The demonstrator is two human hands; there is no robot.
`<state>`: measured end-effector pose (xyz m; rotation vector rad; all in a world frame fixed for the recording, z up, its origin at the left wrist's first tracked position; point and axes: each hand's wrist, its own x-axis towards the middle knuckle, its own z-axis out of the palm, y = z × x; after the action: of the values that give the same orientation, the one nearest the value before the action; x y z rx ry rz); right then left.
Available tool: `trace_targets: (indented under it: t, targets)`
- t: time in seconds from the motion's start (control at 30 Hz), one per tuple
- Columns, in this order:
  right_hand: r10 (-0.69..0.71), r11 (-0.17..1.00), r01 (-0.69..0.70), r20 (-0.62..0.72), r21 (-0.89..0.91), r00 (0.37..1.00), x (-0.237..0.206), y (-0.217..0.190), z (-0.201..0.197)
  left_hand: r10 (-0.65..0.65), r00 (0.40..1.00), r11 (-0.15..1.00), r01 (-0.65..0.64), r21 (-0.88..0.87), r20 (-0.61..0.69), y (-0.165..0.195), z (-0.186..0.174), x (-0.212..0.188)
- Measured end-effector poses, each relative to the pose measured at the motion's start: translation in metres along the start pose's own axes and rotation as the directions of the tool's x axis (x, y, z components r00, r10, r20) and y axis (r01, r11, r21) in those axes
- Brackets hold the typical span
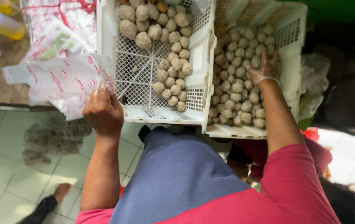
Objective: The person picks meatballs by hand from stacked plastic crates and places them into a clear plastic bag, opening and holding the bag with the other hand. They fill several bags one after another and set filled bags aside on the table.
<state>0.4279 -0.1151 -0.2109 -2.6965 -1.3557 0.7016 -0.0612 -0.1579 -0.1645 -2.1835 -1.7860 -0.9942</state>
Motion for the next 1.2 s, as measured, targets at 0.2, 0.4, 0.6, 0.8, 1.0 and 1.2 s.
trace_targets:
  t: [0.2, 0.4, 0.6, 0.8, 1.0, 1.2]
  targets:
    - [-0.07, 0.933, 0.131, 0.188, -0.334, 0.98, 0.026, -0.058, 0.033, -0.026, 0.998, 0.998, 0.029, 0.051, -0.057, 0.004, 0.004, 0.0]
    - [-0.62, 0.239, 0.644, 0.396, -0.727, 0.678, -0.04, -0.041, 0.056, -0.055, 0.997, 0.997, 0.058, 0.046, -0.056, 0.007, 0.002, 0.001]
    - [-0.355, 0.534, 0.66, 0.569, -0.528, 0.742, -0.077, 0.012, 0.02, -0.01, 0.999, 0.998, 0.013, 0.058, -0.044, 0.001, 0.001, 0.002]
    - [-0.399, 0.811, 0.368, 0.029, -0.455, 0.916, -0.041, 0.026, 0.007, 0.067, 0.997, 0.996, -0.069, -0.058, -0.043, -0.008, 0.0, 0.0]
    - [-0.63, 0.489, 0.562, -0.177, 0.667, 0.757, -0.118, -0.038, 0.052, 0.063, 0.998, 0.971, -0.061, -0.229, -0.001, 0.03, -0.017, -0.031]
    - [-0.822, 0.197, 0.352, -0.042, 0.915, 0.568, -0.23, -0.129, 0.119, 0.25, 0.968, 0.864, -0.212, -0.456, 0.024, 0.069, -0.032, -0.074]
